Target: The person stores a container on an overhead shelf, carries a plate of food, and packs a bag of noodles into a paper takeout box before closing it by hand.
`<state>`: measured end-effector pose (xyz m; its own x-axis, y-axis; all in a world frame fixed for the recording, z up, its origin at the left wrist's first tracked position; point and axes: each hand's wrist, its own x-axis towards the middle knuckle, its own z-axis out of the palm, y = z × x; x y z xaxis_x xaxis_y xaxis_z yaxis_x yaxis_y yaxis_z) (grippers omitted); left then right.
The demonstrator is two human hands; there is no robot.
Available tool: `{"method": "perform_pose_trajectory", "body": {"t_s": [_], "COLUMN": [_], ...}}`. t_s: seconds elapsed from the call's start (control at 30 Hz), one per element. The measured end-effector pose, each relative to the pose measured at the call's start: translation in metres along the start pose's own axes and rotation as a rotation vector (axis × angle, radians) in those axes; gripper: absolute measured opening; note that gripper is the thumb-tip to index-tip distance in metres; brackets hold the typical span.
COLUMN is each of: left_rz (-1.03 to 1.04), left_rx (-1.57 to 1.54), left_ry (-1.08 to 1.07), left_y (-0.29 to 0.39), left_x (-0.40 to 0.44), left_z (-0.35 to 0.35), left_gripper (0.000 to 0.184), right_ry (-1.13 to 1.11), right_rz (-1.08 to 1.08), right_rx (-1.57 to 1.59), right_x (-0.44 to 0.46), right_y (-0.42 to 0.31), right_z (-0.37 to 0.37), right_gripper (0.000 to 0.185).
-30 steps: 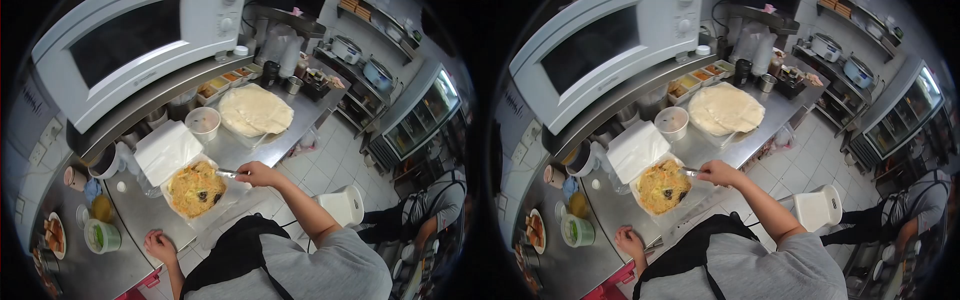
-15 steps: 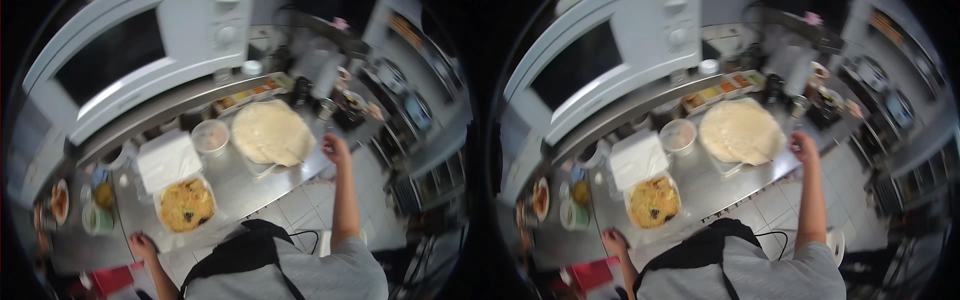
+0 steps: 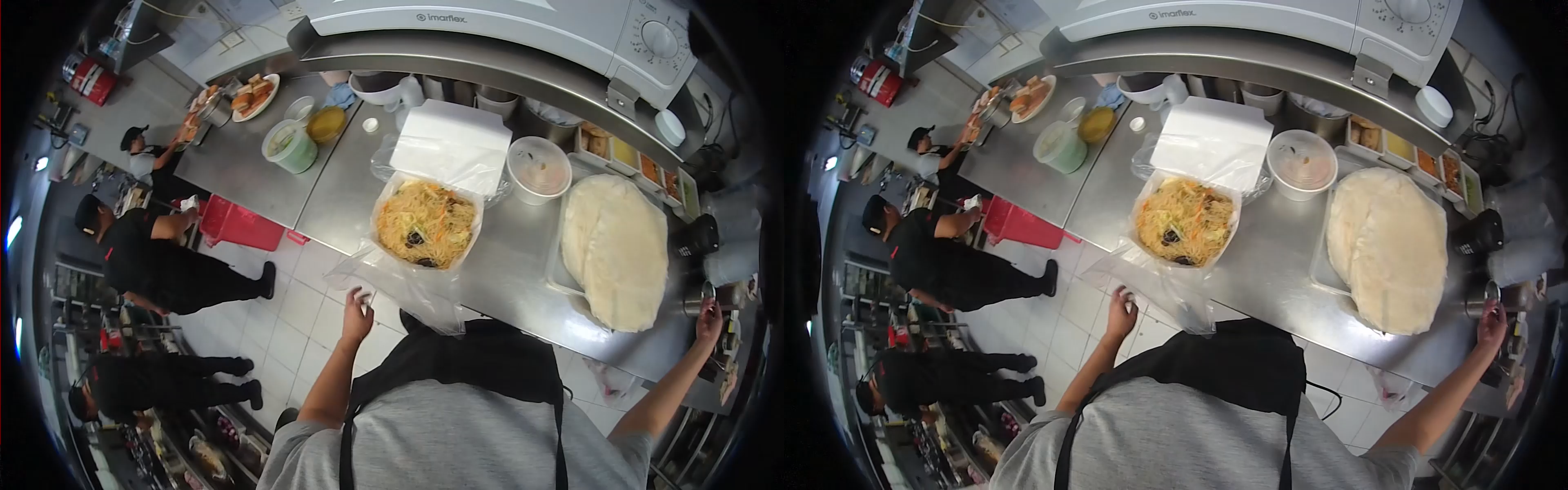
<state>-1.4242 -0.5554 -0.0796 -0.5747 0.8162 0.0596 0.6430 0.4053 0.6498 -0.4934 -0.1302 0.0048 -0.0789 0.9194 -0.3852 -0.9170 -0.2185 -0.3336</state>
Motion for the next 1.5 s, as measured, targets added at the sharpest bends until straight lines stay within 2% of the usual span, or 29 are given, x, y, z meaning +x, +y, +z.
{"method": "perform_pose_trajectory", "body": {"t_s": [0.1,0.17,0.23,0.3,0.33,0.37,0.4,0.43,0.47,0.53,0.57,0.6,0.67,0.73,0.77,0.8,0.83,0.9,0.93,1.0,1.03,1.1,1.23,1.33,1.43,1.5], "left_rz": [0.036,-0.180,-0.194,-0.137,-0.030,-0.034,0.017,0.082,0.097,0.058,0.109,0.159,0.270,0.247,0.143,0.037,-0.082,-0.321,-0.194,0.058,0.079,0.119,0.242,0.330,0.431,0.545], "left_rx": [0.055,0.154,0.101,0.023,0.076,0.011,-0.026,-0.003,0.138,-0.284,-0.323,-0.362,-0.403,-0.422,-0.408,-0.392,-0.527,-0.779,-0.746,-0.674,-0.711,-0.779,-0.820,-0.745,-0.651,-0.584], "left_ry": [-0.145,-0.298,-0.229,-0.124,-0.035,0.000,0.056,0.161,0.146,0.282,0.304,0.327,0.233,0.143,0.082,0.020,-0.099,-0.344,-0.380,-0.447,-0.529,-0.692,-0.601,-0.507,-0.343,-0.171], "left_y": [-0.056,-0.051,-0.053,-0.044,-0.035,-0.010,0.004,0.011,0.004,0.058,0.068,0.078,0.112,0.136,0.136,0.134,0.140,0.157,0.153,0.138,0.137,0.140,0.147,0.140,0.147,0.140], "left_x": [-0.050,-0.075,-0.083,-0.076,-0.065,-0.047,-0.027,-0.002,0.023,0.077,0.110,0.141,0.193,0.236,0.262,0.280,0.287,0.297,0.303,0.313,0.317,0.324,0.336,0.350,0.350,0.343], "left_z": [0.000,-0.018,-0.028,-0.036,-0.041,-0.050,-0.058,-0.062,-0.071,-0.086,-0.087,-0.088,-0.088,-0.074,-0.062,-0.050,-0.049,-0.060,-0.062,-0.068,-0.073,-0.085,-0.071,-0.068,-0.106,-0.134], "left_gripper": [0.045,0.043,0.045,0.047,0.047,0.047,0.043,0.038,0.034,0.030,0.027,0.024,0.025,0.040,0.047,0.054,0.057,0.064,0.062,0.059,0.057,0.053,0.032,0.020,0.015,0.014], "right_ry": [-0.102,-0.043,-0.022,-0.188,-0.283,-0.374,-0.492,-0.609,-0.633,-0.674,-0.690,-0.674,-0.642,-0.531,-0.435,-0.314,-0.191,-0.104,-0.059,-0.046,-0.041,0.042,0.187,-0.023,-0.113,-0.081], "right_rz": [-0.029,-0.086,-0.049,-0.018,-0.043,-0.073,-0.066,-0.061,-0.024,0.074,0.136,0.186,0.293,0.375,0.399,0.331,0.264,0.105,0.025,-0.169,-0.259,-0.242,-0.242,-0.349,-0.566,-0.719], "right_rx": [0.094,0.127,0.147,-0.101,-0.269,-0.437,-0.476,-0.516,-0.539,-0.620,-0.674,-0.717,-0.798,-0.885,-0.931,-1.024,-1.114,-1.268,-1.340,-1.285,-1.261,-1.274,-1.343,-1.329,-1.247,-1.484], "right_x": [0.002,0.000,-0.028,-0.072,-0.091,-0.109,-0.126,-0.137,-0.137,-0.138,-0.141,-0.141,-0.133,-0.117,-0.107,-0.094,-0.083,-0.068,-0.065,-0.069,-0.072,-0.081,-0.069,-0.036,-0.050,-0.098], "right_y": [0.011,0.023,0.064,0.132,0.162,0.194,0.230,0.259,0.278,0.325,0.355,0.386,0.448,0.505,0.532,0.560,0.582,0.614,0.622,0.629,0.632,0.641,0.669,0.661,0.640,0.631], "right_z": [0.011,0.016,0.051,0.112,0.140,0.167,0.198,0.225,0.236,0.261,0.279,0.293,0.312,0.320,0.322,0.320,0.318,0.322,0.327,0.333,0.335,0.348,0.358,0.321,0.303,0.319], "right_gripper": [0.045,0.051,0.052,0.056,0.057,0.058,0.058,0.059,0.059,0.060,0.059,0.059,0.057,0.057,0.058,0.061,0.063,0.066,0.067,0.067,0.066,0.066,0.063,0.061,0.059,0.062]}}
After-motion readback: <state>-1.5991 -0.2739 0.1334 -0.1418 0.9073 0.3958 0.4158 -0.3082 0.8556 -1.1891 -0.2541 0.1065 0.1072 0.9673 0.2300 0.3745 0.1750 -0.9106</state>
